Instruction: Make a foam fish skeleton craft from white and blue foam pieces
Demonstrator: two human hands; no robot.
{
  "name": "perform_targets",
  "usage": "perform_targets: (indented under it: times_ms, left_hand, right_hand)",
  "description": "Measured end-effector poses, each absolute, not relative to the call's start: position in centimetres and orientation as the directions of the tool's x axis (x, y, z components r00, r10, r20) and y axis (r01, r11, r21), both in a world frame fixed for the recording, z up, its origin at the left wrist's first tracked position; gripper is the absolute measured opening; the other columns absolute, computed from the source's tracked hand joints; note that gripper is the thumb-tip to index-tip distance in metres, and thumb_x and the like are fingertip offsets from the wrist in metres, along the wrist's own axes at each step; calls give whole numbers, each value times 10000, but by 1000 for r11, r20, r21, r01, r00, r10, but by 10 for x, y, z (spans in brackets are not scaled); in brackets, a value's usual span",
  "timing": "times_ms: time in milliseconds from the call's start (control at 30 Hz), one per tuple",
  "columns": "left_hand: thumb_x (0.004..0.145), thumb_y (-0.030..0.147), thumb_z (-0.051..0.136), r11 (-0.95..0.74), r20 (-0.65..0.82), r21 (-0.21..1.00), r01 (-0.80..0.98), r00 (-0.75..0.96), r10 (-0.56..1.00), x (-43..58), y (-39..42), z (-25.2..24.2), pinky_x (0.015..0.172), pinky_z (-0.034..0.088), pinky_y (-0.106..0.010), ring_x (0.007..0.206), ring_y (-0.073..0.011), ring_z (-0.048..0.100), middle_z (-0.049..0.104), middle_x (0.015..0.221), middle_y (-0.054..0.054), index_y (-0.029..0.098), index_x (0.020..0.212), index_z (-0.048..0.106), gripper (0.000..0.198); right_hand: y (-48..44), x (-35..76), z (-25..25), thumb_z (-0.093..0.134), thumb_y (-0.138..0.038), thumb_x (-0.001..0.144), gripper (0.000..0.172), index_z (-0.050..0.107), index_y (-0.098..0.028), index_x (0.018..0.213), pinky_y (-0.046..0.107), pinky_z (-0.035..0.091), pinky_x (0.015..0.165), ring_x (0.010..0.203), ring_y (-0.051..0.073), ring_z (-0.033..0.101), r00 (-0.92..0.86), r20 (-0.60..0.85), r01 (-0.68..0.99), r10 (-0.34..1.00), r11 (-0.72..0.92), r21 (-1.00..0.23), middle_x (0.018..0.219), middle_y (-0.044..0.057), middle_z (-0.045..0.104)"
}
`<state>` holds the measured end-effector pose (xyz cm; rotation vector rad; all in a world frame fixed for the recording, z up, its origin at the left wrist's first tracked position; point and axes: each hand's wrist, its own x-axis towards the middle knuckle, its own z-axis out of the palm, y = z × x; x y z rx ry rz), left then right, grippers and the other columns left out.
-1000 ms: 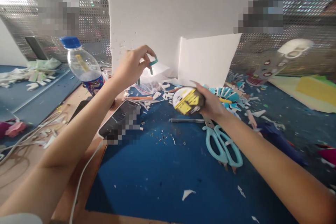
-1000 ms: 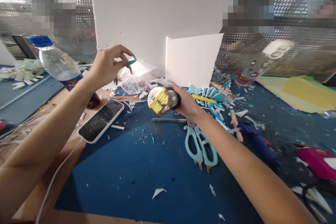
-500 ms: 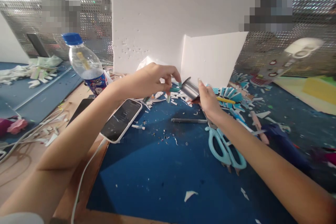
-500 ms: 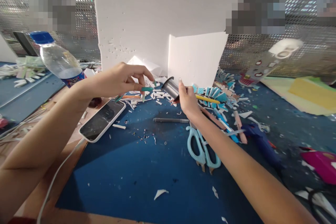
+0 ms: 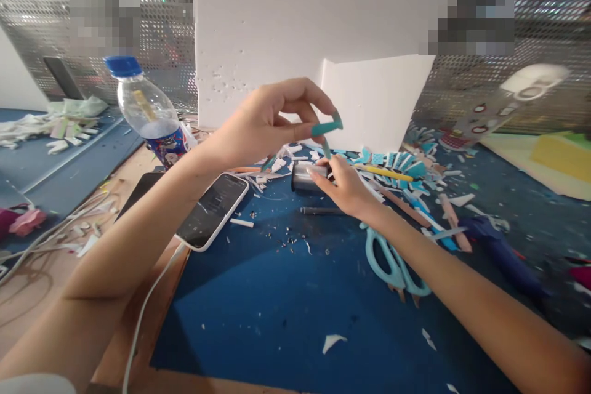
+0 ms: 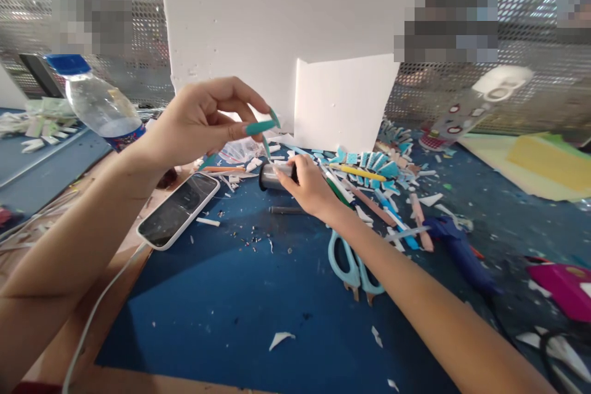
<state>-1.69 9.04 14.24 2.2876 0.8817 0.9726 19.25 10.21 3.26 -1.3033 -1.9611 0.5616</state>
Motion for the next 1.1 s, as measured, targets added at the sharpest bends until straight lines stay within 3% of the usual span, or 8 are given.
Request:
perform_targets:
  times_ms: [133, 233, 400, 567, 700, 800, 900, 1100]
  left_hand:
    - [856, 259, 537, -634, 546, 639, 435, 325, 772, -19, 110, 133, 582, 504, -198, 836, -146, 658, 694, 923, -29, 193, 1005, 547, 164]
    - [831, 223, 548, -610, 586, 651, 452, 212, 782, -26, 130, 123, 599, 506, -214, 817, -144, 654, 707, 881, -40, 182, 910, 560, 89]
    - [747, 122, 565, -576, 504, 620, 534, 292, 813, -36, 153, 107, 614, 490, -238, 742, -138, 644, 708, 725, -43, 154, 848, 612, 116]
    - [747, 115, 521, -653, 345, 571, 497, 576, 741, -28, 139, 107, 560, 459, -214, 684, -121, 642, 698, 713, -27, 164, 896, 646, 201]
    - [731, 54, 465, -753, 326, 418, 508, 690, 646, -14, 112, 118, 589, 446, -229, 664, -110, 620, 688, 767, -13, 191, 957, 648, 322]
    - [741, 52, 473, -772, 333, 349, 531, 700, 632, -9, 101, 123, 594, 440, -234, 639, -106, 604, 687, 801, -18, 189, 1064, 612, 377]
    - [750, 69, 494, -759, 306, 387, 524, 703, 642, -12, 103, 125, 558, 441, -213, 612, -96, 603, 686, 776, -24, 166, 1064, 612, 349]
    - [739, 141, 559, -634, 231, 593, 495, 650, 724, -22, 118, 124, 449, 419, -199, 549, -100, 600, 700, 698, -25, 169, 1055, 607, 320]
  right_hand:
    - [95, 192, 45, 387, -447, 879, 326, 618, -242, 983, 389, 386, 891, 948, 238, 552, -463, 191, 487, 866, 428, -761, 1001, 54, 620]
    - [87, 187, 54, 354, -503, 866, 417, 663, -229, 925, 376, 438, 821, 887, 236, 589, -540, 90, 270, 837, 273, -923, 955, 59, 650]
    - [83, 180, 67, 359, -493, 824, 417, 628, -181, 887, 363, 501, 603, 712, 222, 603, -296, -73, -112, 952, -110, -988, 775, 83, 625]
    - [104, 189, 67, 255, -518, 865, 466, 548, -158, 907, 339, 531, 650, 735, 190, 585, 24, -70, -348, 997, -57, -936, 795, 96, 568]
    - [115, 192, 50, 312, -616, 831, 466, 485, -186, 874, 376, 537, 613, 646, 193, 570, 186, -126, -273, 974, -72, -959, 763, 92, 550]
    - [111, 189, 40, 326, -634, 825, 453, 483, -209, 803, 374, 507, 547, 582, 197, 557, 92, -5, 119, 996, -16, -993, 673, 60, 529]
    - [102, 187, 37, 375, -632, 819, 437, 460, -226, 684, 383, 473, 602, 559, 190, 509, -36, 156, 487, 987, 154, -860, 570, 10, 434]
    - [98, 189, 32, 479, -550, 811, 373, 505, -221, 638, 512, 353, 865, 832, 275, 493, -136, 242, 673, 961, 269, -689, 672, 55, 503]
